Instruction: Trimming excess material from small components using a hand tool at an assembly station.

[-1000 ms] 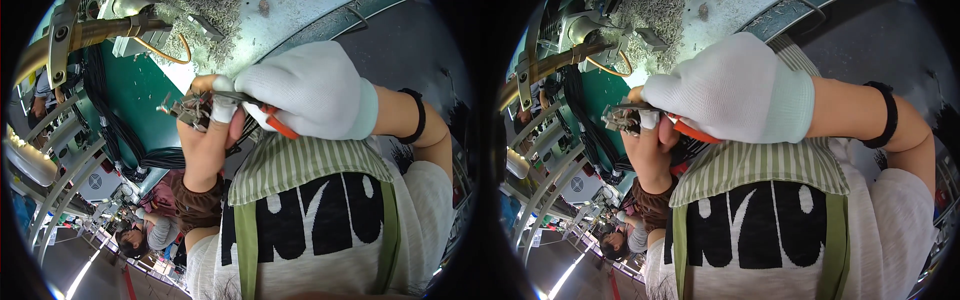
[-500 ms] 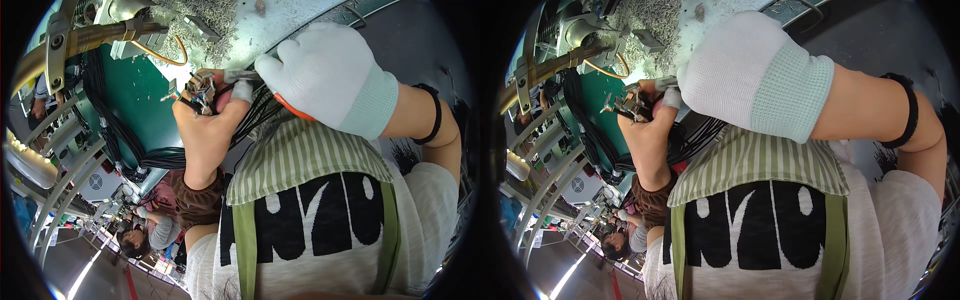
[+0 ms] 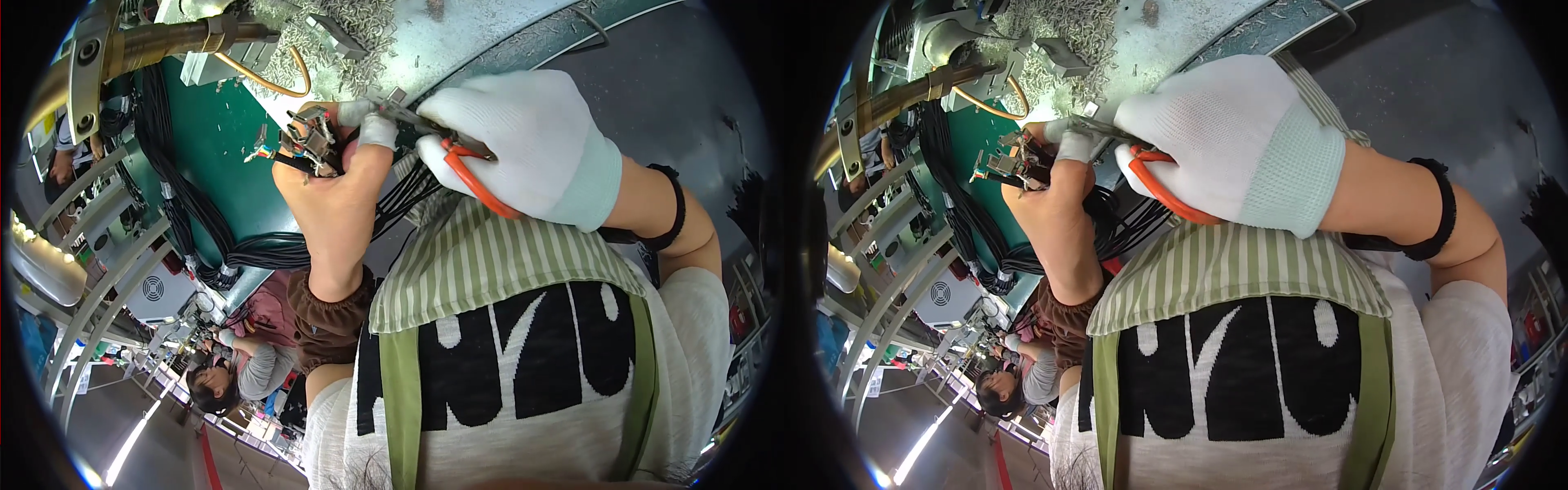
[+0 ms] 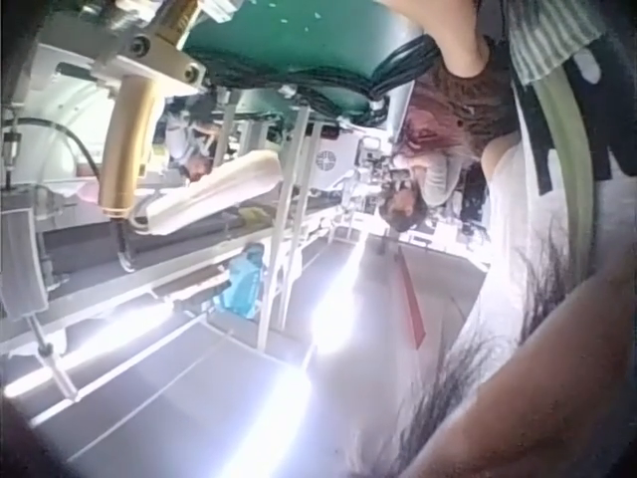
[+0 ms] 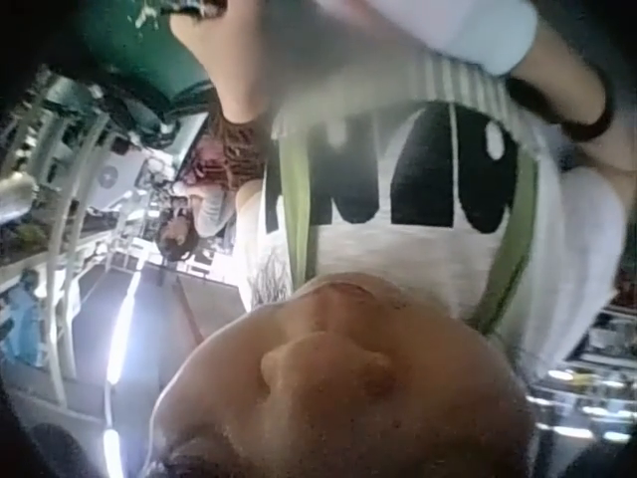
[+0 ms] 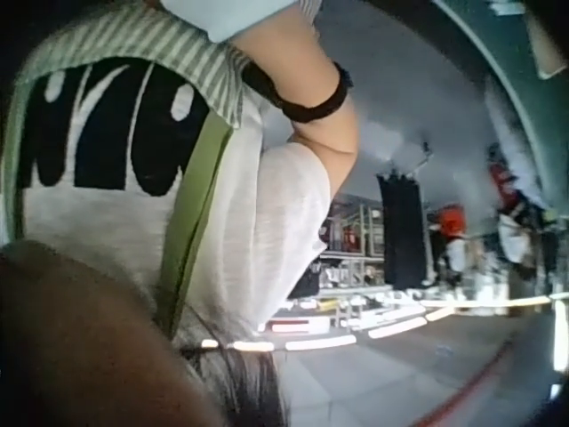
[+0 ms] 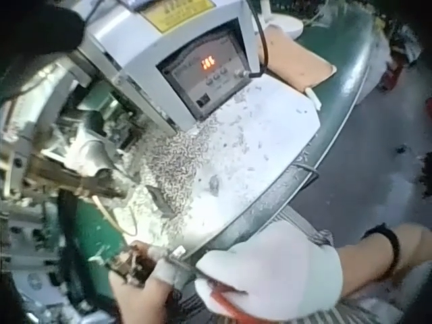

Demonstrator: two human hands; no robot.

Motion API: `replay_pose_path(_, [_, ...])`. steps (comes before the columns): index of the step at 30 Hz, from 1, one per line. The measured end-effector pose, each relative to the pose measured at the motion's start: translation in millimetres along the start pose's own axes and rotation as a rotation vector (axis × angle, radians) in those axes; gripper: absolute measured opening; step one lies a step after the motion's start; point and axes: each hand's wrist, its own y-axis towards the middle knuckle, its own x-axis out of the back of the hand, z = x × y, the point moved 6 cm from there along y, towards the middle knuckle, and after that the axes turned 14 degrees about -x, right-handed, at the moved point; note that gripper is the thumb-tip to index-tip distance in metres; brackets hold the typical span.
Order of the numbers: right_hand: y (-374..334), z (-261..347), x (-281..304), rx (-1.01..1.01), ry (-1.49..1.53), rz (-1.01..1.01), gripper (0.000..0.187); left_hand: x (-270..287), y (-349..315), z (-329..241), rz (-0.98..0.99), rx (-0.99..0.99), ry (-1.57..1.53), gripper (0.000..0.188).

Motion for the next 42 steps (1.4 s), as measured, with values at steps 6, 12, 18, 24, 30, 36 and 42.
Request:
replay_pose_path(6, [5, -5, -6, 0.025, 0.001, -0.017, 0.017, -3, 1, 1, 0.029, -0.097, 0.053, 0.013])
replay_pose_path(12, [8, -18, -10, 0.024, 0.181, 0.132, 0.018, 12, 4, 38, 0.057, 0.215, -0.228, 0.013])
replay_pose_path(18, [39, -23, 14, -0.003, 0.244, 0.087, 0.019, 27, 45, 46, 0.079, 0.158, -0.484, 0.016])
replay_pose_path(24, [88, -25, -7, -0.443, 0.752, 0.456, 0.018, 15, 77, 45, 0.241, 0.060, -0.495, 0.021])
replay_pose_path(30, [109, -28, -27, -0.474, 0.854, 0.656, 0.022, 23, 82, 44, 0.274, 0.082, -0.291, 0.027])
replay_pose_path(36, [110, -26, -22, -0.539, 0.840, 0.697, 0.025, 25, 83, 27, 0.205, -0.058, -0.081, 0.035])
replay_pose_path(42, [113, -25, -21, -0.510, 0.842, 0.671, 0.029, 32, 78, 33, 0.152, -0.062, -0.062, 0.036])
